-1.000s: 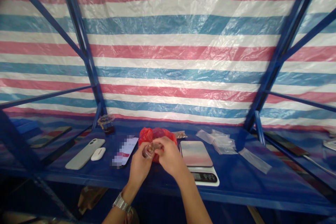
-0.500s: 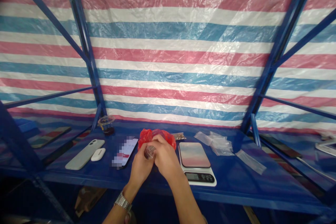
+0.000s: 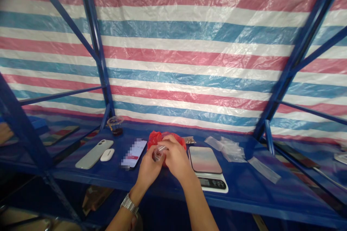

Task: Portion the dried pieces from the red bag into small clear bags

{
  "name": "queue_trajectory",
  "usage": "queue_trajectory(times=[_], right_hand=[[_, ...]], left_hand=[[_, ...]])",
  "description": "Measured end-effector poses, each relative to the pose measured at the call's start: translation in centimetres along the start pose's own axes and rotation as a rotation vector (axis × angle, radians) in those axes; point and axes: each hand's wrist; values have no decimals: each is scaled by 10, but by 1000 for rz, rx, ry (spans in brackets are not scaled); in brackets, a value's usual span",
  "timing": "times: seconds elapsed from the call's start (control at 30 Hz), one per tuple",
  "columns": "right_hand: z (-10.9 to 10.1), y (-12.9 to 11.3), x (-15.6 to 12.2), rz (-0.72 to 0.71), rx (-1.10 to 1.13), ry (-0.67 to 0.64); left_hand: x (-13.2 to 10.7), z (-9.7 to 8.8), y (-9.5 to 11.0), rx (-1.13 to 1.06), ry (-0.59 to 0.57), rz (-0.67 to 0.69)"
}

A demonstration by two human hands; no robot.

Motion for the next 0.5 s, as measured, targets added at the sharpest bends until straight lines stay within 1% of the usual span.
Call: queue_trajectory(times=[0.07, 0.17, 0.23, 0.27, 0.33, 0.4, 0.5], right_hand=[[0, 8, 1, 18, 0, 40], [1, 24, 5, 114, -73, 110], [2, 36, 10, 192, -191, 88], [2, 40, 13, 226, -266, 55], [3, 47, 19, 267, -426, -13], [6, 51, 25, 281, -556, -52], [11, 54, 31, 298, -640, -68]], left_hand=[[0, -1, -3, -16, 15, -7], [1, -2, -7, 4, 118, -57], [1, -1, -10, 16, 181, -95], [2, -1, -11, 15, 190, -109], [3, 0, -14, 5, 176, -117], [4, 1, -17, 4, 153, -107], [8, 3, -21, 10, 113, -98]])
Point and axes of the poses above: each hand's wrist, its own x-axis towards the middle knuckle, its own z-axis out of the palm, y = z × x, and after that the axes turned 12 degrees about -y, right-handed
